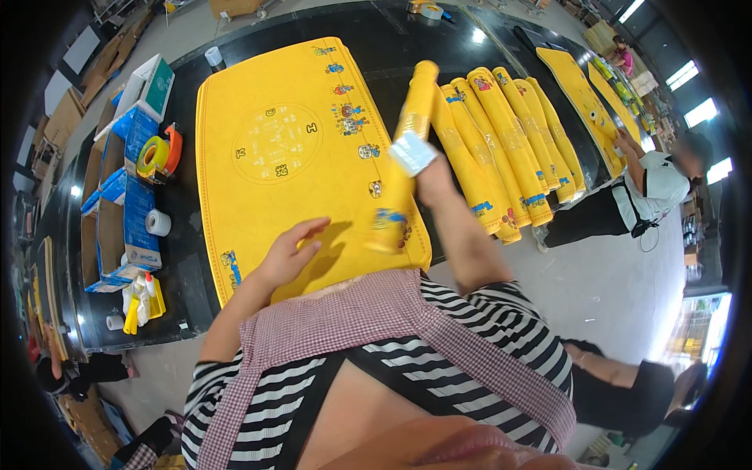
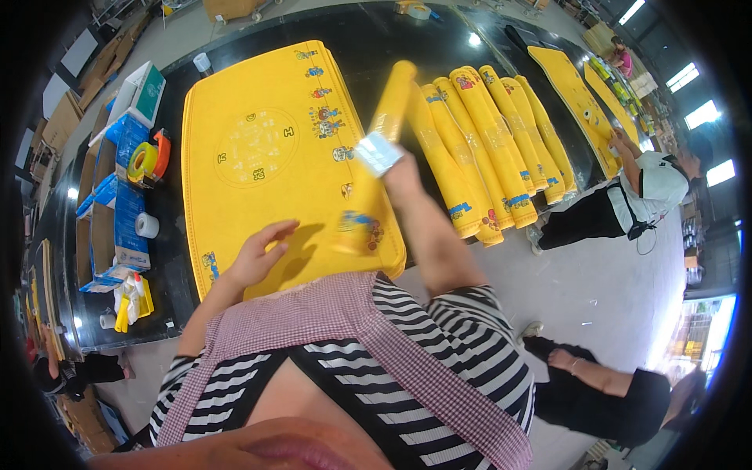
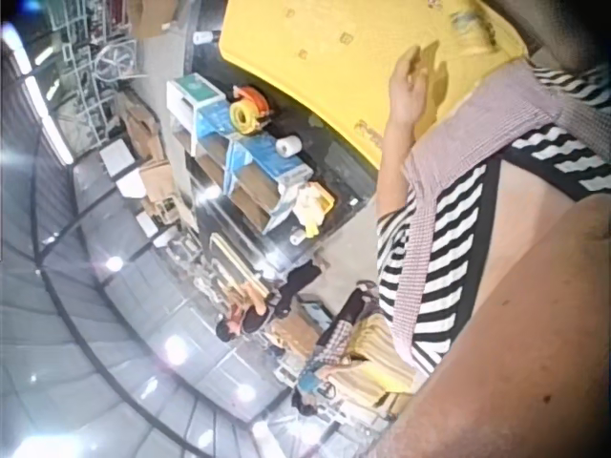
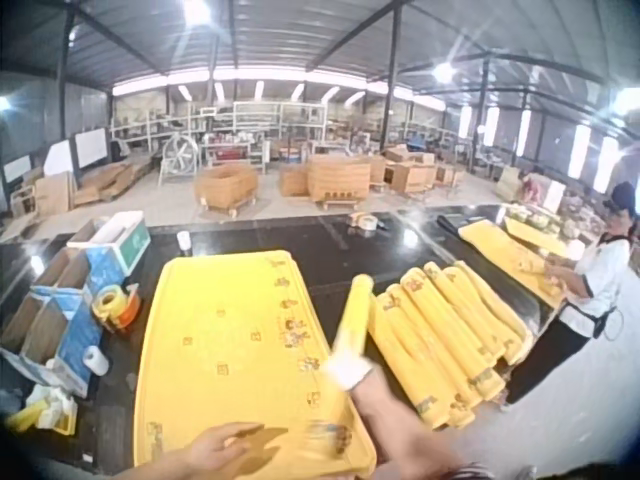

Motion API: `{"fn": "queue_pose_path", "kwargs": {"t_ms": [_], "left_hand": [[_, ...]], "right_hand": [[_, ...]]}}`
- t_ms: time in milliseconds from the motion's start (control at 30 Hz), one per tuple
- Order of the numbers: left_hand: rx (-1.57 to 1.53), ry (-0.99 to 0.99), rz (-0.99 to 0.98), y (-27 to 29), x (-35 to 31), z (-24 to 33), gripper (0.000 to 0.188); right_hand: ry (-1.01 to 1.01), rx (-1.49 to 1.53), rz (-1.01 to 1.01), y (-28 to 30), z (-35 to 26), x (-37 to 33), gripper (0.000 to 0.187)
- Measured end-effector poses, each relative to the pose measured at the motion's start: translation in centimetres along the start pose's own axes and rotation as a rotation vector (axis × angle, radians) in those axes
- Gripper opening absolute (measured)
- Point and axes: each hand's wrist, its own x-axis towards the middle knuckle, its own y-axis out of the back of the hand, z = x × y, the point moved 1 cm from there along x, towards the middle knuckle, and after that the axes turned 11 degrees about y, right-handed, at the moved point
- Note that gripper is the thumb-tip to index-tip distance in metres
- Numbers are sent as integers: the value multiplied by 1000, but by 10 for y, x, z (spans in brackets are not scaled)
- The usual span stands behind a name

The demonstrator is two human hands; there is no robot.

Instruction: The person repeatedly rolls a yellow mat with a black backing on a table, secures it with tape, and stacks it with other rolled mats. They handle the mat and tape by hand throughout the process.

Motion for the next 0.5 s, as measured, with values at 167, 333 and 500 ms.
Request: {"fn": "queue_pose_path", "kwargs": {"t_ms": [167,333,500], "left_hand": [[46,280,164,5,-79,-27,45],[532,-51,289,-1,-131,-45,33],[777,-86,250,0,-152,-43,32]], "right_hand": [[121,-1006,-100,174,-87,63,36],[310,-1680,-12,227,-99,76,37],[38,-1595,-304,132,-71,-4,33]]}}
